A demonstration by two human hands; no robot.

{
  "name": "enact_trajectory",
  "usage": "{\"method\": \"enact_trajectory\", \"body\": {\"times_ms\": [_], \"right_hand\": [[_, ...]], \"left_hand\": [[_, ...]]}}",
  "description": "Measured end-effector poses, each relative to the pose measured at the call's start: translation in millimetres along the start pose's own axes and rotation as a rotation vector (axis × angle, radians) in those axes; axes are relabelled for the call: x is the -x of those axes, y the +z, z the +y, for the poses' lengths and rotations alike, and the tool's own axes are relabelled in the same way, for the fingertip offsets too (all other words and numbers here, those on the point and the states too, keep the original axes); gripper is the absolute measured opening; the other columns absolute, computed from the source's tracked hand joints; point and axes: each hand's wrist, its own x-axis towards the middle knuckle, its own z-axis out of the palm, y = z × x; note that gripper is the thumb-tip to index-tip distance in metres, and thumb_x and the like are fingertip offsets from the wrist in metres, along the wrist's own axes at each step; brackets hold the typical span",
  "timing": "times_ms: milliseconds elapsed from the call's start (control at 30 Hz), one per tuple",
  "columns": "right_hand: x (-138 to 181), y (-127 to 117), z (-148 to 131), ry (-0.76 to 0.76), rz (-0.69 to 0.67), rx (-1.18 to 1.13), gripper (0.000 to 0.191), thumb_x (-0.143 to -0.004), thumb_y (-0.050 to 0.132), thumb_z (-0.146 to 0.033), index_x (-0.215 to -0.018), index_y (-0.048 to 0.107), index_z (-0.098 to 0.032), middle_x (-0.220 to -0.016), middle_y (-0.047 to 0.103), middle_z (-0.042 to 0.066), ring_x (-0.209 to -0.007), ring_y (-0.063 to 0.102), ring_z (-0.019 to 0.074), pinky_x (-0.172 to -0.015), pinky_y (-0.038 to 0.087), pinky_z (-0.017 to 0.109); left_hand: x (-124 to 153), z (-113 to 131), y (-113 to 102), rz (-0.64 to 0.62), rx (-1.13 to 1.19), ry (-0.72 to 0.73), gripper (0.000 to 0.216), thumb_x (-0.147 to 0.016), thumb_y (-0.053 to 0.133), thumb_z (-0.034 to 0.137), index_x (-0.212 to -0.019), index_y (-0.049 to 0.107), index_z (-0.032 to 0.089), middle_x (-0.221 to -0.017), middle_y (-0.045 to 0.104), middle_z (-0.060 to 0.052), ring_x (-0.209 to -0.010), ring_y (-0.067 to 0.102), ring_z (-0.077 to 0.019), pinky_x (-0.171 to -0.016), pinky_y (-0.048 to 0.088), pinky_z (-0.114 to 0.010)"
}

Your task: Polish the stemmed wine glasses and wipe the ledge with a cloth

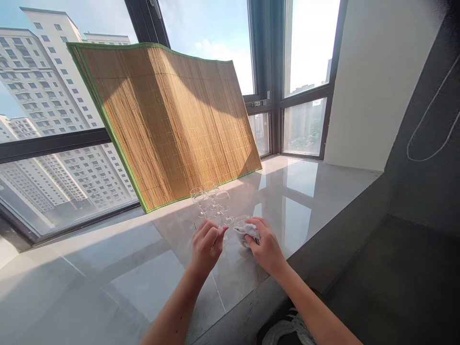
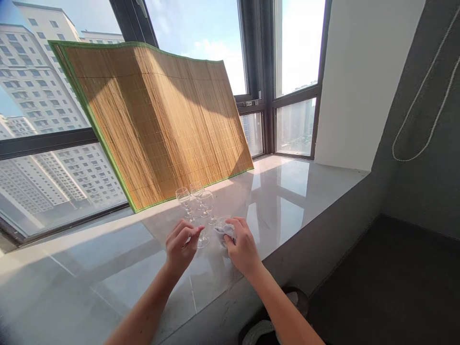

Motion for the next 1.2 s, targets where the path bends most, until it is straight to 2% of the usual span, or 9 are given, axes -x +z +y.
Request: {"method": "enact_trajectory", "body": {"times_ms": [300,433,667,867,1200], "right_hand": [[2.5,-6.7,3.7,0.081,0.0,0.01,0.026,-0.083,0.054,-0.019,-0.108,0.057,-0.022,-0.117,0.058,0.01,-0.108,0.057,0.0258,-0.09,0.048,0.04],[4.6,-10.8,3.9,0.113,0.013,0.036,0.025,-0.085,0.054,-0.024,-0.11,0.056,-0.023,-0.117,0.058,0.011,-0.1,0.06,0.025,-0.081,0.051,0.037],[12.9,-7.3,0.5,0.132,0.079,0.21,0.022,-0.086,0.053,-0.024,-0.108,0.053,-0.025,-0.115,0.056,0.01,-0.092,0.06,0.0249,-0.067,0.048,0.034],[17.5,-2.7,-2.3,-0.001,0.07,0.314,0.024,-0.082,0.056,-0.017,-0.105,0.054,-0.024,-0.108,0.058,0.01,-0.106,0.052,0.0306,-0.085,0.047,0.043],[23.0,-6.2,-6.3,-0.135,0.156,0.235,0.027,-0.083,0.06,-0.021,-0.109,0.055,-0.023,-0.112,0.056,0.011,-0.11,0.05,0.0301,-0.089,0.048,0.044]], "left_hand": [[1.5,1.9,1.5,0.026,0.043,-0.006,0.03,-0.084,0.069,0.014,-0.068,0.045,0.021,-0.066,0.052,0.003,-0.061,0.045,-0.0095,-0.057,0.038,-0.024],[0.8,5.0,0.8,0.014,0.026,0.02,0.033,-0.084,0.07,0.017,-0.067,0.041,0.022,-0.066,0.05,0.004,-0.058,0.043,-0.0091,-0.056,0.036,-0.023],[-1.5,9.9,1.9,-0.021,0.038,0.094,0.039,-0.083,0.07,0.012,-0.066,0.035,0.021,-0.064,0.048,0.004,-0.06,0.041,-0.0091,-0.056,0.034,-0.023],[1.0,7.8,2.8,-0.053,0.034,0.054,0.036,-0.083,0.07,0.013,-0.067,0.039,0.021,-0.065,0.049,0.005,-0.06,0.043,-0.009,-0.056,0.035,-0.022],[3.0,5.5,5.0,-0.132,0.001,0.023,0.032,-0.086,0.068,0.017,-0.067,0.042,0.021,-0.064,0.048,0.005,-0.058,0.042,-0.0089,-0.056,0.034,-0.022]]}}
